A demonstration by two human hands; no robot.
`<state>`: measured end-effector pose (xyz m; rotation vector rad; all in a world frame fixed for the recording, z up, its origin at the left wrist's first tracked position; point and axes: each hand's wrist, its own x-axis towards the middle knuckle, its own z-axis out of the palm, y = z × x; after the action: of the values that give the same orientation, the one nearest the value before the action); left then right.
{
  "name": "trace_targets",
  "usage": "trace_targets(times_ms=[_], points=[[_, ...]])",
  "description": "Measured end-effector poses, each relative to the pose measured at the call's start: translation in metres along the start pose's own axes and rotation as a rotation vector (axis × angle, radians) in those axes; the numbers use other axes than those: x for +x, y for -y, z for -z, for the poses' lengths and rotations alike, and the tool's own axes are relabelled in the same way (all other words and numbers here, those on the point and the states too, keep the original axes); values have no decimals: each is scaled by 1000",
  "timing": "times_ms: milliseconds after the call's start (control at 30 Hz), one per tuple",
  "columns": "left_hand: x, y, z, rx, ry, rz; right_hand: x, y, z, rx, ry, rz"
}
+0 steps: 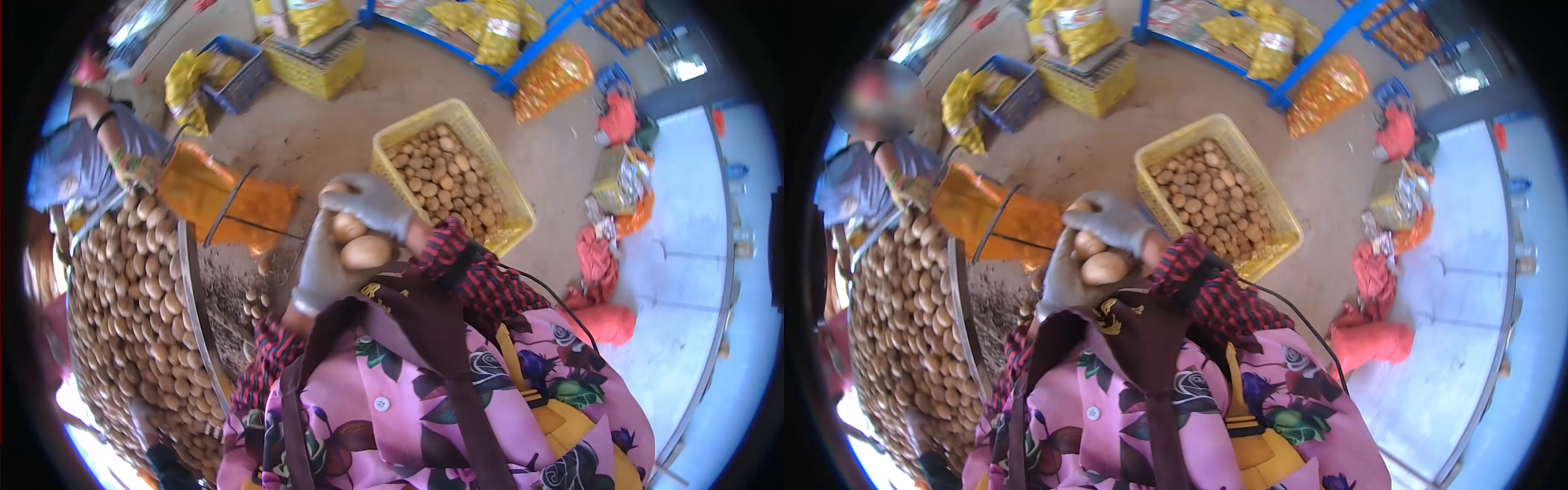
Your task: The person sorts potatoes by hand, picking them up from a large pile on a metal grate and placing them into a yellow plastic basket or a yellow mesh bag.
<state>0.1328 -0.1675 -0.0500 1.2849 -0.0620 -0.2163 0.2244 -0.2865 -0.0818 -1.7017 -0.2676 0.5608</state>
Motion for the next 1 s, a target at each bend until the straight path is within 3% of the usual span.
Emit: trace_targets(times_ms=[67, 100, 167, 200, 233, 267, 300, 333, 367, 433, 533, 567, 600, 633, 767, 833, 1000], points=[[30, 25, -13, 115, 236, -43, -15, -18, 44, 31, -121, 3], [48, 45, -20, 119, 256, -33, -21, -29, 68, 21, -154, 40], [70, 73, -39, -947, 269, 675, -34, -77, 119, -219, -525, 69], [65, 72, -32, -940, 262, 681, -44, -85, 137, -255, -615, -80], [61, 71, -37, -809, 180, 740, -64, -86, 159, -562, -734, -78], [56, 70, -37, -679, 87, 788, -81, -96, 175, -426, -918, -202], [52, 74, -31, -689, 52, 785, -99, -119, 197, -347, -978, -134], [47, 81, -18, -690, 104, 791, -119, -126, 206, -204, -987, -215], [40, 85, 0, -685, 141, 781, -133, -155, 216, -276, -992, -111], [25, 82, 22, -744, -78, 756, -155, -157, 196, 23, -800, -174], [0, 77, 56, -789, -353, 615, -128, -170, 150, 156, -669, -398], [-13, 72, 69, -833, -379, 550, -111, -216, 163, 253, -448, -421], [-27, 75, 80, -903, -450, 490, -86, -196, 127, 136, -486, -505], [-40, 78, 89, -976, -498, 437, -60, -183, 91, 114, -407, -485], [-103, 67, 131, -1164, -642, 251, 35, -158, -20, -193, 290, -142], [-136, 70, 148, -1216, -749, 46, 62, -91, -85, -332, 567, -115], [-221, 36, 173, -1276, -1014, -248, 104, 3, -231, -502, 830, -53]])
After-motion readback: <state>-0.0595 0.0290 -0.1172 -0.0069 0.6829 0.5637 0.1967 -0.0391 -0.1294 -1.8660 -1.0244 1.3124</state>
